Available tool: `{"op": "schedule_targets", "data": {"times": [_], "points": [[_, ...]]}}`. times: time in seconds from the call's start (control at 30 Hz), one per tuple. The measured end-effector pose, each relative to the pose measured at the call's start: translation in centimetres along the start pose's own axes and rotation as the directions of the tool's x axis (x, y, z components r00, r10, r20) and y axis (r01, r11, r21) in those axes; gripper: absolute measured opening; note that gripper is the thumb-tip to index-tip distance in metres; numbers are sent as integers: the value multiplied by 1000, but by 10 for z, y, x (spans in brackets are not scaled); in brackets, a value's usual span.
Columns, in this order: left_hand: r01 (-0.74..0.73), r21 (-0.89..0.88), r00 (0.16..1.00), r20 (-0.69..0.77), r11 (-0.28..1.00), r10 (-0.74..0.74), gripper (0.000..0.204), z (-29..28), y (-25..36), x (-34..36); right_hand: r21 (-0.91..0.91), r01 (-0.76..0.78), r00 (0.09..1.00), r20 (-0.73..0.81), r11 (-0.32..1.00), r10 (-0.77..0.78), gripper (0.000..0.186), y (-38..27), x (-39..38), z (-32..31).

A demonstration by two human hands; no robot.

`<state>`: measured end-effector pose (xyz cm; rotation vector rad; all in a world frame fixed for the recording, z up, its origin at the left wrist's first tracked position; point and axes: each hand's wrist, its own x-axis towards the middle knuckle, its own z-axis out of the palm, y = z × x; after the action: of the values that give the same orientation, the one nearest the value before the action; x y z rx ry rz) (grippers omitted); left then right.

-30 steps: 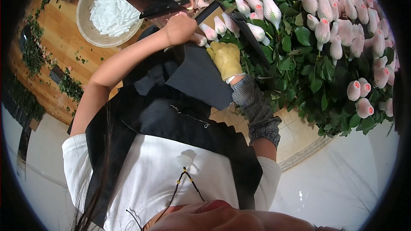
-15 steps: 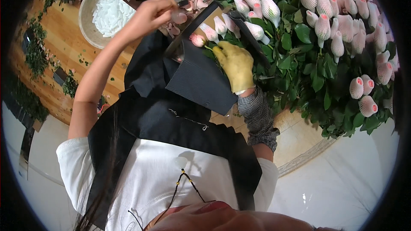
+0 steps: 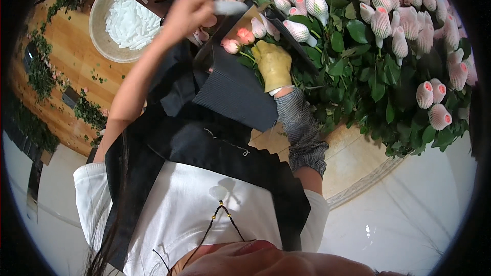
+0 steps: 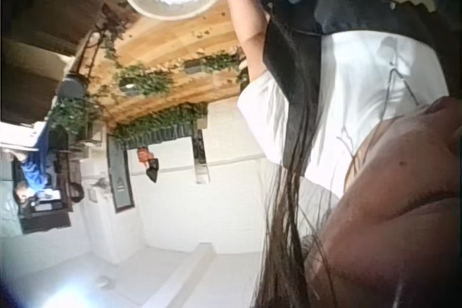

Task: The person trims rose stems using scissors and arranges them into a black box, placing them one by one alongside foam supports.

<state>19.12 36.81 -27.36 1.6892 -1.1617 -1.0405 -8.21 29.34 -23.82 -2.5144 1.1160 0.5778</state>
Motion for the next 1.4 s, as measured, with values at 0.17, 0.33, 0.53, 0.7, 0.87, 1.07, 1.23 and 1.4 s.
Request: {"op": "schedule_targets", "data": {"times": [0.17, 0.33, 0.53, 0.7, 0.87, 1.07, 1.23, 1.4], "points": [[-80, 54, 978, 199, 995, 68, 15, -13, 0, -10, 286, -88, 969, -198, 954, 148, 24, -9, -23, -51], [-194, 463, 947, 317, 865, 43, 46, 63, 23, 21, -44, -182, 981, -80, 982, 179, 25, 22, 6, 27], [-313, 237, 930, 271, 920, 247, 29, 84, 25, 24, -26, -76, 959, -276, 997, 66, 24, 22, 4, 20], [33, -219, 997, -60, 975, -48, 25, 103, -4, 9, -24, -157, 973, -176, 987, 150, 20, 11, 9, 22], [105, 305, 950, -312, 947, -5, 38, 14, 29, 37, -30, -58, 944, -327, 998, 45, 16, 23, 10, 40], [-72, 378, 989, 145, 923, 18, 42, 75, 28, 30, -39, -110, 977, -188, 993, 101, 18, 14, 9, 20], [-142, 312, 990, 25, 939, 141, 33, 87, 27, 28, -69, -208, 974, -112, 976, 199, 22, 16, 13, 26], [88, 272, 938, -346, 958, 12, 18, 16, 16, 21, -70, -70, 949, -312, 995, 45, 22, 20, 8, 30]]}}
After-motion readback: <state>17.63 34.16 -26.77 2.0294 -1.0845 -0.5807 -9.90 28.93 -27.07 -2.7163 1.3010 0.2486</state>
